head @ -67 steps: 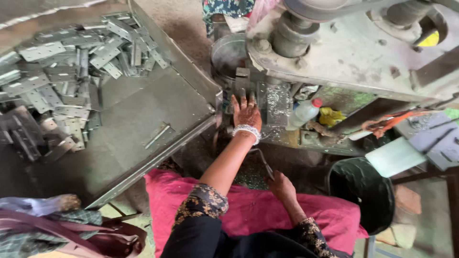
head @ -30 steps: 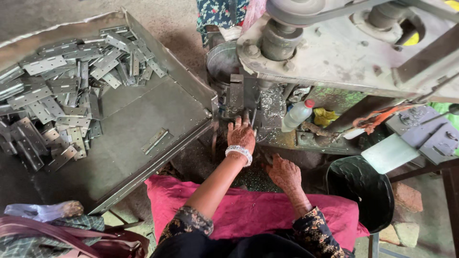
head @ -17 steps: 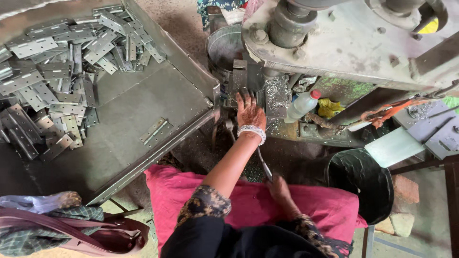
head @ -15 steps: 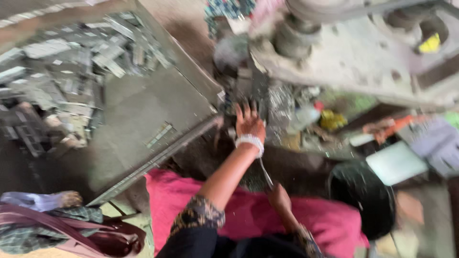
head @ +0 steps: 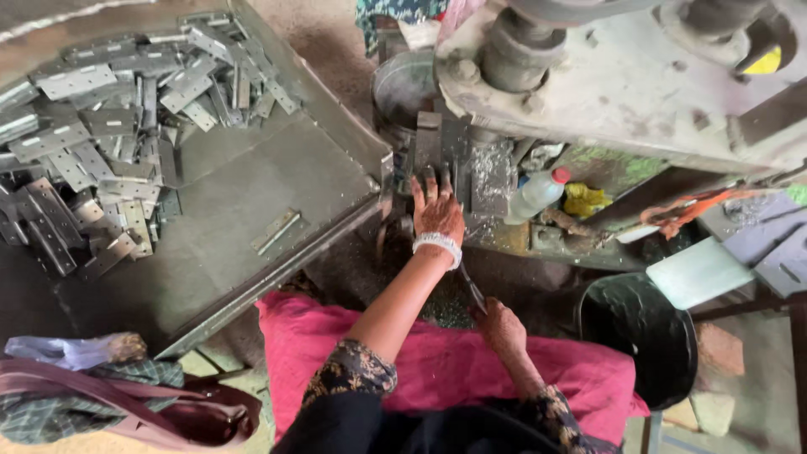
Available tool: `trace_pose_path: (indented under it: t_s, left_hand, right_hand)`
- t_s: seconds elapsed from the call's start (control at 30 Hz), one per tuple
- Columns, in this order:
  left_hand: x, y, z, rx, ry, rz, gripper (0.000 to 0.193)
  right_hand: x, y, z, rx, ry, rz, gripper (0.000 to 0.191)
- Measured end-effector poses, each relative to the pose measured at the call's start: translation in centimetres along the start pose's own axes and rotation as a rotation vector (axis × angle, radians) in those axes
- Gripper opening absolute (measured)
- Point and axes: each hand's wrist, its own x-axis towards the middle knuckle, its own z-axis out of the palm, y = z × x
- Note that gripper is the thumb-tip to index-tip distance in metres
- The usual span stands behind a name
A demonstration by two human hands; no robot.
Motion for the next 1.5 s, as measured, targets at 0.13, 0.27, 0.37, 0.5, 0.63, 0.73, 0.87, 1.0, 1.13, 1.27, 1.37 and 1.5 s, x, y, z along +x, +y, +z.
trace_pose_path:
  t_s: [0.13, 0.27, 0.37, 0.5, 0.63, 0.73, 0.87, 1.0, 1.13, 1.27, 1.37, 1.5]
  left_hand:
    - [0.8, -0.2, 0.1, 0.010, -0.197, -0.007, 0.041]
    - [0.9, -0.3, -0.1, -0.072, -0.060, -0.002, 0.041]
    - [1.0, -0.9, -0.4, -0.017, -0.078, -0.016, 0.041]
    - [2.9, -1.2, -0.6, 0.073, -0.208, 0.028, 0.041]
    - [3.3, -0.7, -0.1, -0.034, -0.108, -0.031, 0.044]
    - [2.4, -1.0, 0.0, -0.114, -0.007, -0.037, 0.046]
    - [3.0, -1.4, -1.2, 0.036, -0.237, -0.036, 0.041]
    - [5.4, -0.3, -1.3, 0.052, -0.201, -0.066, 0.046]
    - [5.6, 0.0, 0.9, 0.022, -0.065, -0.096, 0.049]
    - [1.2, -3.8, 2.7, -0.256, 0.253, -0.113, 0.045]
    - [-5.0, -10.2, 3.6, -0.354, 0.365, -0.164, 0.036]
    - [-11.7, -23.2, 4.7, 0.088, 0.394, -0.563, 0.053]
  right_hand:
    - [1.8, 0.8, -0.9, -0.180, 0.084, -0.122, 0.048]
    - [0.7, 1.0, 0.9, 0.096, 0.083, -0.152, 0.047]
    - [0.5, 1.0, 1.1, 0.073, 0.017, -0.065, 0.049]
    - [1.6, 0.9, -0.4, -0.155, -0.001, -0.090, 0.048]
    - [0.5, 0.3, -0.2, -0.013, 0.033, -0.074, 0.049]
    - [0.1, 0.1, 0.5, 0.063, -0.017, -0.080, 0.045]
    - [1.9, 1.0, -0.4, -0.209, 0.011, -0.170, 0.047]
    - [2.2, 1.0, 0.0, -0.099, 0.016, -0.096, 0.044]
    - [-0.5, 0.5, 2.4, 0.037, 0.065, -0.087, 0.041]
    - [-1.9, 0.2, 1.0, -0.028, 0.042, -0.113, 0.039]
    - [-1.6, -1.1, -2.4, -0.383, 0.220, -0.181, 0.034]
    - [-1.3, -3.7, -5.8, -0.471, 0.234, -0.268, 0.036]
